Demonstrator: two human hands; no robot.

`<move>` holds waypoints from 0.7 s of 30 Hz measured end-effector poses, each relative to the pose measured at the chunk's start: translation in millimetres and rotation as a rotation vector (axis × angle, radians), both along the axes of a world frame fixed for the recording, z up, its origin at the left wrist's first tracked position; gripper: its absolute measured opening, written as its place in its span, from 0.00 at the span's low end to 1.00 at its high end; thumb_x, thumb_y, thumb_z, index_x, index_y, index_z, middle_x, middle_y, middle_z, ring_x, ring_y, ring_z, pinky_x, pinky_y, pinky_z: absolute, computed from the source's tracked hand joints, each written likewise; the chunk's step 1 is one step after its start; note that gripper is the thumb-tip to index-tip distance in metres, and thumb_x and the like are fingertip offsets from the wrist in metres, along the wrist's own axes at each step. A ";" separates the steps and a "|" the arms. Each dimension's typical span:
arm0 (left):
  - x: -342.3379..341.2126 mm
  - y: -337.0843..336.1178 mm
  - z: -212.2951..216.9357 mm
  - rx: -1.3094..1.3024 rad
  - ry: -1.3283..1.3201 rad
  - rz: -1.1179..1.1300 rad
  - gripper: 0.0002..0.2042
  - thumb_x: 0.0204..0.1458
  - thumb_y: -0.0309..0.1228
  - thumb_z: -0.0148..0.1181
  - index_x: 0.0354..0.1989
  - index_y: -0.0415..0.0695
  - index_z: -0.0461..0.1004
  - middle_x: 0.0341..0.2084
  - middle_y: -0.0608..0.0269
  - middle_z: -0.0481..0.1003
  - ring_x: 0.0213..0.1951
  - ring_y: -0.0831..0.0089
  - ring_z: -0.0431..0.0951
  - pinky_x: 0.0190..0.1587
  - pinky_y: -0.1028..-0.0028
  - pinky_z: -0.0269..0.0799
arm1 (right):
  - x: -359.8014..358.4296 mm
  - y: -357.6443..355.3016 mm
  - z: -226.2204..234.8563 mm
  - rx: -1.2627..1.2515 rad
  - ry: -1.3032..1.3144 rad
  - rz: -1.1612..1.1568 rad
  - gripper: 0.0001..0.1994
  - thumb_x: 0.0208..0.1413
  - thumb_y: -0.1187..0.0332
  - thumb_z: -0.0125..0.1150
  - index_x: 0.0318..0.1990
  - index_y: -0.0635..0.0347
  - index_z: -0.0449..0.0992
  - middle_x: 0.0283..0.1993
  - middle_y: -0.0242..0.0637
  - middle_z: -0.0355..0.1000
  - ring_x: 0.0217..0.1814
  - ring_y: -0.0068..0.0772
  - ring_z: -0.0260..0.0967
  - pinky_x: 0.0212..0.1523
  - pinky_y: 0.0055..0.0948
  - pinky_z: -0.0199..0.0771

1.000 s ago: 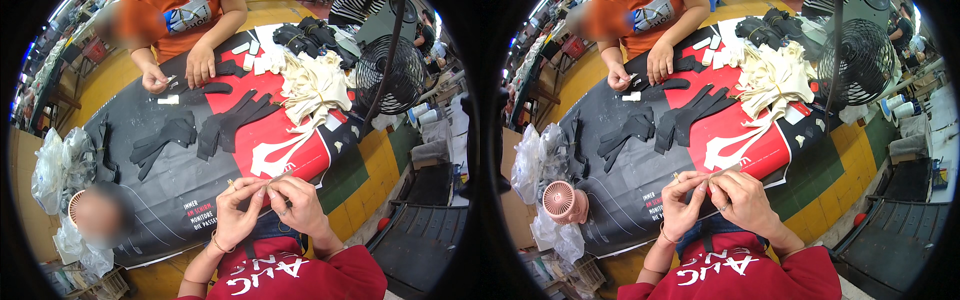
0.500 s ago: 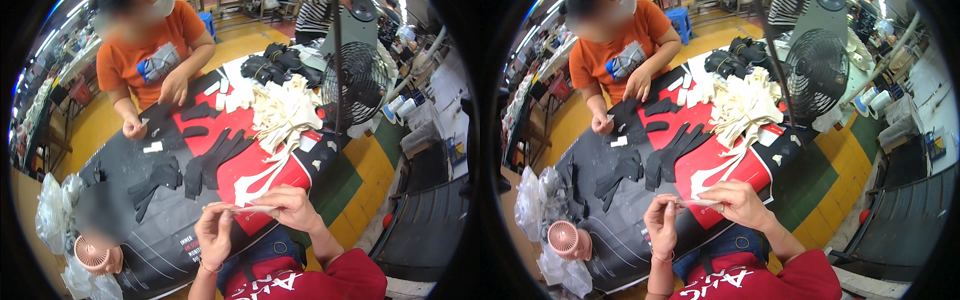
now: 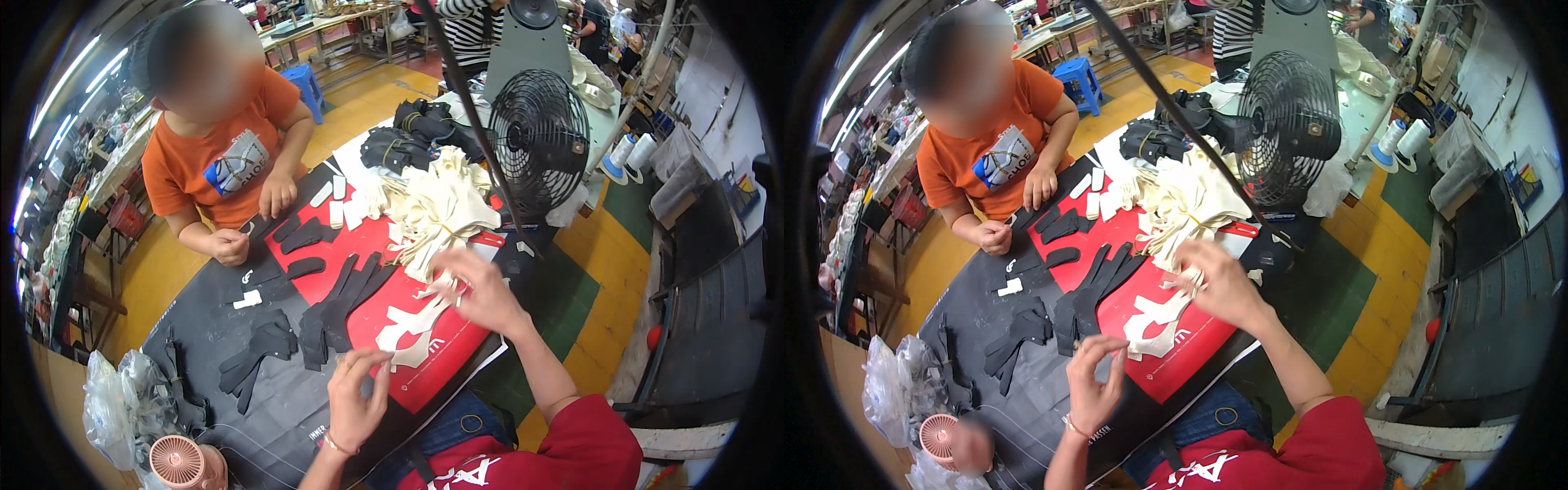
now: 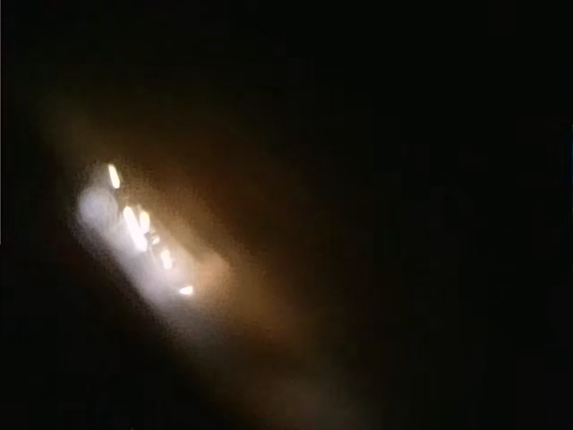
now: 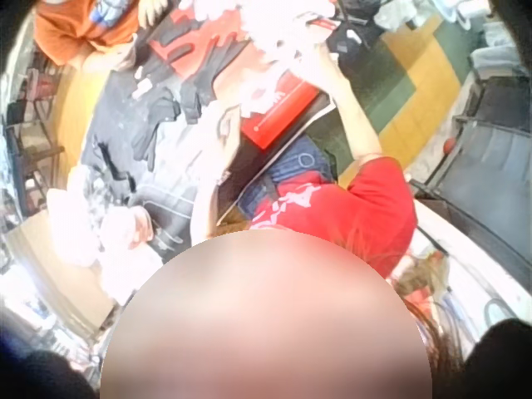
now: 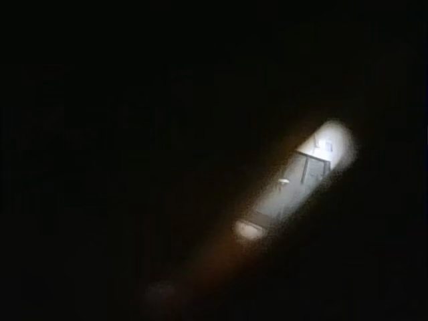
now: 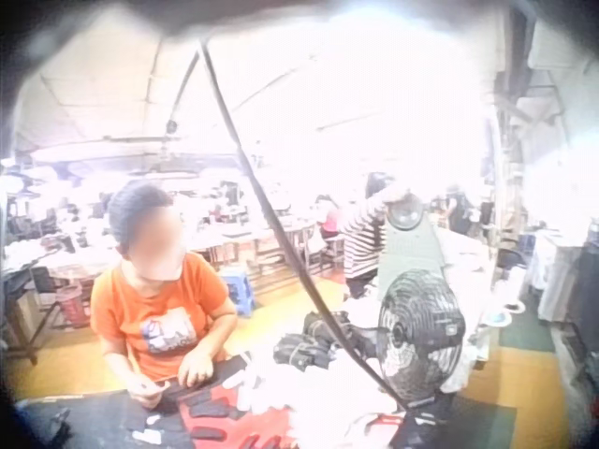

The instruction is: The person assembles gloves by hand at a workstation. They pick black glove pieces and white inserts, align and insert the inserts into the glove pieces, and place the assembled units on the table. The process is repeated for multiple gloves.

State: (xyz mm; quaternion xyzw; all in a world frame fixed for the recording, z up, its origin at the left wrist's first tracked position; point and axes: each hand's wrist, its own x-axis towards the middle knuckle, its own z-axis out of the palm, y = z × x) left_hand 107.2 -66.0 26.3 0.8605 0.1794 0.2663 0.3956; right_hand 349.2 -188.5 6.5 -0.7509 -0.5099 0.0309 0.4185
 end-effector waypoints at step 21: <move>238.0 53.4 -41.4 0.264 0.099 -0.252 0.23 0.44 0.36 0.71 0.49 0.45 0.74 0.46 0.54 0.74 0.50 0.53 0.74 0.50 0.58 0.72 | 54.8 27.3 -21.3 0.203 -0.082 -0.720 0.15 0.56 0.58 0.66 0.42 0.61 0.77 0.39 0.48 0.76 0.44 0.55 0.73 0.47 0.48 0.70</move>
